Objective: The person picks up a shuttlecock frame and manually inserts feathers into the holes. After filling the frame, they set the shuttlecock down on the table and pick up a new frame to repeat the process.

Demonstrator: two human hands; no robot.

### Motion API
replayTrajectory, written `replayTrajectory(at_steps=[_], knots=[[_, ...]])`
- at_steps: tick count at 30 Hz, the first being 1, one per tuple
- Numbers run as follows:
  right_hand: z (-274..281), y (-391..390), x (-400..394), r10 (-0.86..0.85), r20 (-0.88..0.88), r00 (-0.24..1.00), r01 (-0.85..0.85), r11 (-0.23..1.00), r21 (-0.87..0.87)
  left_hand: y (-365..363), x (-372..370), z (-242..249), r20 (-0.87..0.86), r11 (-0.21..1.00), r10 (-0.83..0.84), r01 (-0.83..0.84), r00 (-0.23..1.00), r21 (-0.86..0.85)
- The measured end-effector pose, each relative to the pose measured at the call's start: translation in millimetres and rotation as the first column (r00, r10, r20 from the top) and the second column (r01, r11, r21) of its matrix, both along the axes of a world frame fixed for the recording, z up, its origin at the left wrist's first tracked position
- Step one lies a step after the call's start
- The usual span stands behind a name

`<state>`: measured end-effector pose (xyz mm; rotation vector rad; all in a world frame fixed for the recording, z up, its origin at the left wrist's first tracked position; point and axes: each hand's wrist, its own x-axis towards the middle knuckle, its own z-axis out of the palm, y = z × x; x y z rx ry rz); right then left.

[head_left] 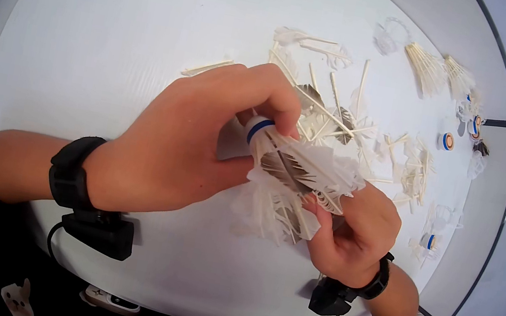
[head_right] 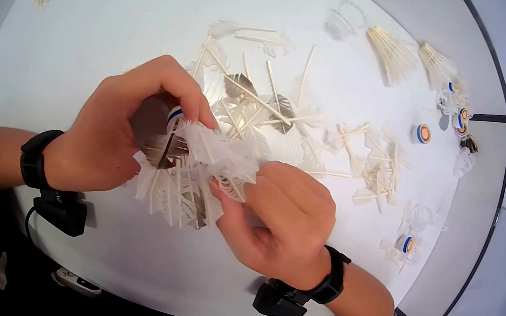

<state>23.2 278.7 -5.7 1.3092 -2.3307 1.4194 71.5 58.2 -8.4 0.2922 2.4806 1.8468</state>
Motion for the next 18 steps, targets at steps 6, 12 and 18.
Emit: replayTrajectory(at_steps=[6,12,18], knots=[[-2.6,0.6,0.1,0.005,-0.006,1.000,-0.005,1.000,0.016,-0.5,-0.3,2.2,-0.014,1.000,-0.007,0.007,1.000,-0.014],[-4.0,2.7,0.0,0.004,-0.003,1.000,-0.004,1.000,0.030,-1.0,-0.4,2.0,-0.029,0.999,-0.011,0.010,1.000,-0.043],[-1.3,3.0,-0.3,0.005,0.016,1.000,-0.006,0.998,0.061,0.0,-0.6,-0.3,-0.012,1.000,-0.006,0.006,1.000,-0.014]])
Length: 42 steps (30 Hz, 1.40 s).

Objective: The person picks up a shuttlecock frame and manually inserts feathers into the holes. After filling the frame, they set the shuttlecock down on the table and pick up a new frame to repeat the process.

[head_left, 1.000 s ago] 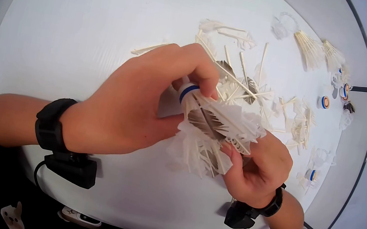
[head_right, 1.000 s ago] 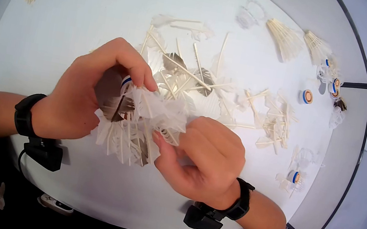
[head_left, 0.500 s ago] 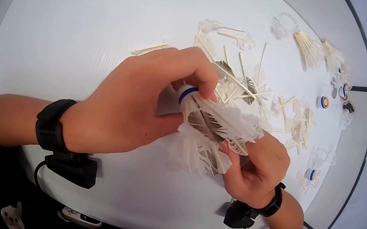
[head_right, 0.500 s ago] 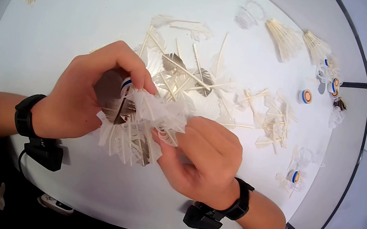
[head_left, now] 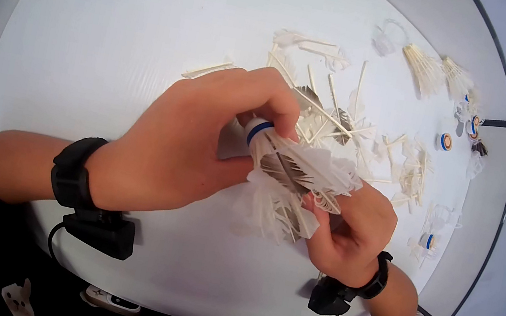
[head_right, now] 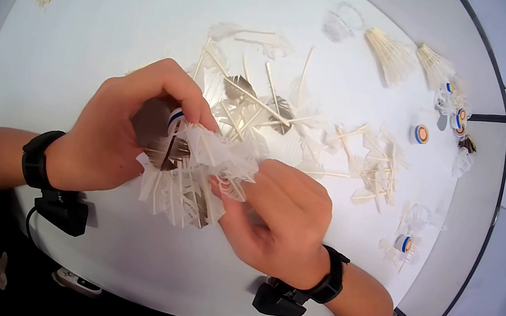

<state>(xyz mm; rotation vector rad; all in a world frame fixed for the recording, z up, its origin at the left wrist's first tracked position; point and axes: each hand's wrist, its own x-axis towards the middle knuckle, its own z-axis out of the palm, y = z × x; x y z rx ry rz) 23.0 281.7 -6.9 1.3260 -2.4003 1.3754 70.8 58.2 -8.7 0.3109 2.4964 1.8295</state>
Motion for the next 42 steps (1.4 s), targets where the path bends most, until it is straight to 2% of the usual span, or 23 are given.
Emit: replayTrajectory(at_steps=[11,28,42], knots=[[1.1,-0.8,-0.9,0.010,0.042,0.999,-0.010,1.000,-0.011,0.4,0.1,-2.2,0.029,0.998,-0.007,0.005,1.000,0.060],[0.1,-0.1,-1.3,0.019,0.060,0.998,-0.019,1.000,-0.009,-2.5,-0.7,-1.8,0.012,0.999,-0.029,0.029,1.000,0.022],[0.2,-0.4,-2.8,0.032,0.070,0.997,-0.031,0.999,-0.013,0.5,0.0,-4.7,0.022,0.998,-0.017,0.015,1.000,0.058]])
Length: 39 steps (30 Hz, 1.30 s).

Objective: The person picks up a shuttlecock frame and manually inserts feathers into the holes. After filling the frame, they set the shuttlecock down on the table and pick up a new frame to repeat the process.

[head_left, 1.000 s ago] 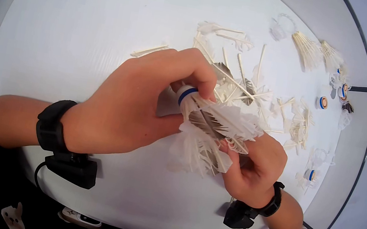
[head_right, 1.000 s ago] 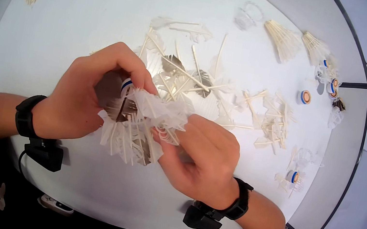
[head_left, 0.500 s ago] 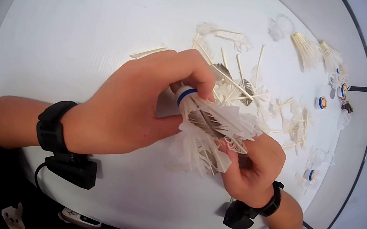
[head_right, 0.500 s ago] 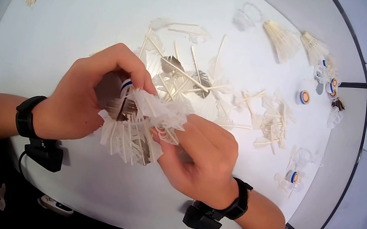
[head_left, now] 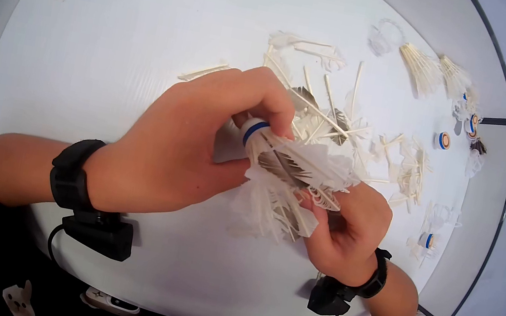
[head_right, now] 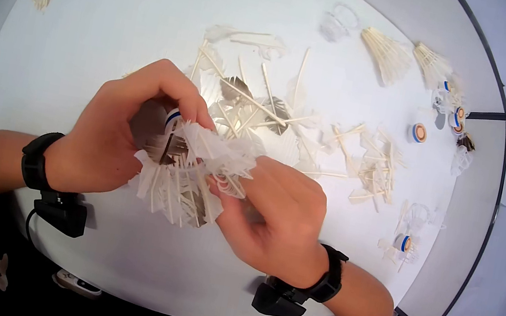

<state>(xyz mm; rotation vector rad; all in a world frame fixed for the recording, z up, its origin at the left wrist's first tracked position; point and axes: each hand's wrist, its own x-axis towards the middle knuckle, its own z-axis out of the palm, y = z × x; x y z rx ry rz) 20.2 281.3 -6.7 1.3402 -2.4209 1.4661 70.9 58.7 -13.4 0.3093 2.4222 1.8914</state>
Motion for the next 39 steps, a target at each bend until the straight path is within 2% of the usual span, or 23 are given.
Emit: replayTrajectory(at_steps=[13,16,19,22,23,28,31,39], knots=[[-2.8,1.0,-0.6,0.013,0.002,1.000,-0.013,1.000,-0.007,0.8,-1.0,1.6,0.017,1.000,-0.002,0.002,1.000,-0.007],[-4.7,0.6,-1.8,0.021,0.029,0.999,-0.020,1.000,-0.024,0.6,-2.1,3.5,0.022,0.998,-0.007,0.009,1.000,-0.066],[-1.6,0.3,-4.7,0.039,-0.014,0.999,-0.040,0.999,-0.016,0.1,-3.9,3.1,-0.002,0.996,-0.010,0.009,1.000,-0.088],[-0.4,-2.9,-1.8,-0.022,0.009,1.000,0.022,1.000,-0.008,4.4,-6.5,-6.1,-0.099,0.998,0.059,-0.058,0.993,0.009],[-0.8,-2.3,-1.3,-0.024,0.039,0.999,0.025,1.000,-0.006,5.7,-7.2,-6.7,-0.085,0.998,0.068,-0.067,0.994,0.022],[-1.2,-3.5,0.3,-0.104,0.020,0.994,0.104,0.994,0.034,6.5,-9.7,-2.2,-0.098,0.997,0.055,-0.059,0.994,-0.041],[-1.3,-3.6,3.8,-0.160,0.074,0.984,0.160,0.987,0.005,9.4,-9.7,2.2,-0.107,0.991,0.070,-0.082,0.992,-0.109],[-8.0,-4.6,3.9,-0.253,0.087,0.963,0.252,0.967,0.032,10.5,-10.9,-1.4,-0.153,0.991,0.065,-0.082,0.986,-0.109]])
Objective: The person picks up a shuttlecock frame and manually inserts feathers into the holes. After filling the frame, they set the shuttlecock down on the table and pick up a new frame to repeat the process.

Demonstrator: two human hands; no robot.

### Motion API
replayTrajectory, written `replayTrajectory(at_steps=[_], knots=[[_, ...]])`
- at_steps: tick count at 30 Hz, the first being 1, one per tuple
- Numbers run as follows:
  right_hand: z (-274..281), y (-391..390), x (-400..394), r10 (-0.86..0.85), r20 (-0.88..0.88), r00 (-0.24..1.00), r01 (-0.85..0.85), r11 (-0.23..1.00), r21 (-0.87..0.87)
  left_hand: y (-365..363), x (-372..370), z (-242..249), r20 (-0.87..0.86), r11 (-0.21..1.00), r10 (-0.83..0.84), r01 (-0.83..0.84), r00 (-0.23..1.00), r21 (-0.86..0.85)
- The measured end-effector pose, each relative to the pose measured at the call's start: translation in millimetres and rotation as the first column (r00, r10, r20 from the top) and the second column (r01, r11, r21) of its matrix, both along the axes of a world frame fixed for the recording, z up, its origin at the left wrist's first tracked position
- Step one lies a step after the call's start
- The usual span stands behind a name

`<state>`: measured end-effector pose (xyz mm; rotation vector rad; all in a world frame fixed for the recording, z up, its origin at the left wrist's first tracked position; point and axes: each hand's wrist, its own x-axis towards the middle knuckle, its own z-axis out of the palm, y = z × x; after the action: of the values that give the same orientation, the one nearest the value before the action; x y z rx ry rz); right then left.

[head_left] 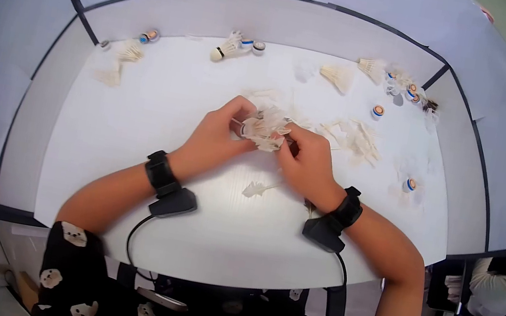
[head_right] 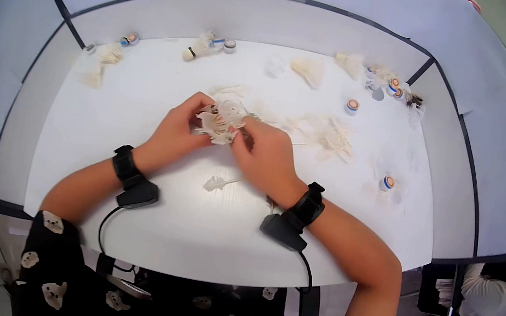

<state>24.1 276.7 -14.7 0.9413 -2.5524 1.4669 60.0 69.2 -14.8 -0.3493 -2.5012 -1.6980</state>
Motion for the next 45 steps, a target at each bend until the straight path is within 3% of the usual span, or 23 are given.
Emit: replayTrajectory(at_steps=[2,7,9,14,16,17,20,22,23,27,30,31,34,35,39,42,45], knots=[[-4.0,-1.6,-1.5,0.014,-0.081,0.997,-0.021,0.996,-0.084,-0.3,0.6,1.5,0.001,1.000,0.005,-0.005,1.000,-0.030],[-4.7,-0.4,-0.4,-0.007,-0.139,0.990,0.001,0.999,-0.046,-2.8,-0.2,-0.7,0.059,0.999,0.037,-0.035,0.998,-0.036],[-7.5,1.3,0.0,-0.008,-0.077,0.997,0.000,0.995,-0.100,-0.3,5.9,3.1,0.091,0.998,0.060,-0.060,0.994,-0.003],[-9.1,8.8,-4.0,-0.123,-0.105,0.987,0.084,0.945,-0.317,-9.1,-4.2,-26.2,-0.061,0.983,0.125,-0.116,0.990,0.141],[-4.7,19.4,-8.3,-0.165,-0.080,0.983,0.135,0.947,-0.292,-9.8,-2.2,-23.3,-0.109,0.972,0.191,-0.173,0.976,0.157],[-5.0,24.4,-12.2,-0.232,-0.143,0.962,0.194,0.952,-0.236,-12.2,-1.3,-21.7,-0.082,0.965,0.250,-0.241,0.965,0.100],[-5.4,40.7,-36.4,-0.386,-0.310,0.869,0.379,0.921,-0.084,-14.6,-3.1,-23.7,-0.062,0.939,0.283,-0.263,0.957,0.223],[-7.4,51.3,-44.2,-0.445,-0.368,0.816,0.466,0.884,-0.035,-14.5,0.0,-17.4,-0.037,0.943,0.300,-0.291,0.953,0.165],[-7.9,59.1,-48.3,-0.456,-0.302,0.837,0.484,0.875,0.020,-13.4,1.4,-15.5,-0.028,0.943,0.298,-0.290,0.954,0.162],[-3.4,82.1,-58.0,-0.391,-0.343,0.854,0.425,0.905,0.028,-16.0,-4.1,-24.0,-0.056,0.940,0.325,-0.317,0.944,0.123],[-8.2,93.3,-68.7,-0.265,-0.499,0.825,0.381,0.913,0.144,-14.9,-5.7,-25.8,-0.079,0.935,0.328,-0.311,0.942,0.170],[-7.9,95.9,-67.2,-0.224,-0.414,0.882,0.338,0.914,0.225,-14.8,-6.8,-24.7,-0.079,0.940,0.316,-0.300,0.946,0.161],[-14.5,97.1,-66.9,-0.146,-0.439,0.886,0.317,0.884,0.344,-15.3,-1.5,-22.0,-0.057,0.949,0.284,-0.273,0.957,0.155],[-13.2,97.5,-67.1,-0.153,-0.352,0.923,0.302,0.856,0.419,-14.3,0.1,-19.4,-0.045,0.951,0.271,-0.260,0.962,0.164],[-19.2,98.3,-69.9,-0.095,-0.488,0.868,0.321,0.856,0.406,-5.8,14.7,0.6,0.048,0.950,0.279,-0.283,0.959,0.131],[-18.6,96.1,-70.6,-0.078,-0.418,0.905,0.250,0.894,0.373,-16.3,1.6,-19.2,0.037,0.947,0.317,-0.318,0.948,0.041],[-15.7,92.2,-66.8,-0.058,-0.420,0.906,0.228,0.902,0.367,-20.7,-4.4,-27.0,-0.008,0.958,0.274,-0.272,0.962,0.094]])
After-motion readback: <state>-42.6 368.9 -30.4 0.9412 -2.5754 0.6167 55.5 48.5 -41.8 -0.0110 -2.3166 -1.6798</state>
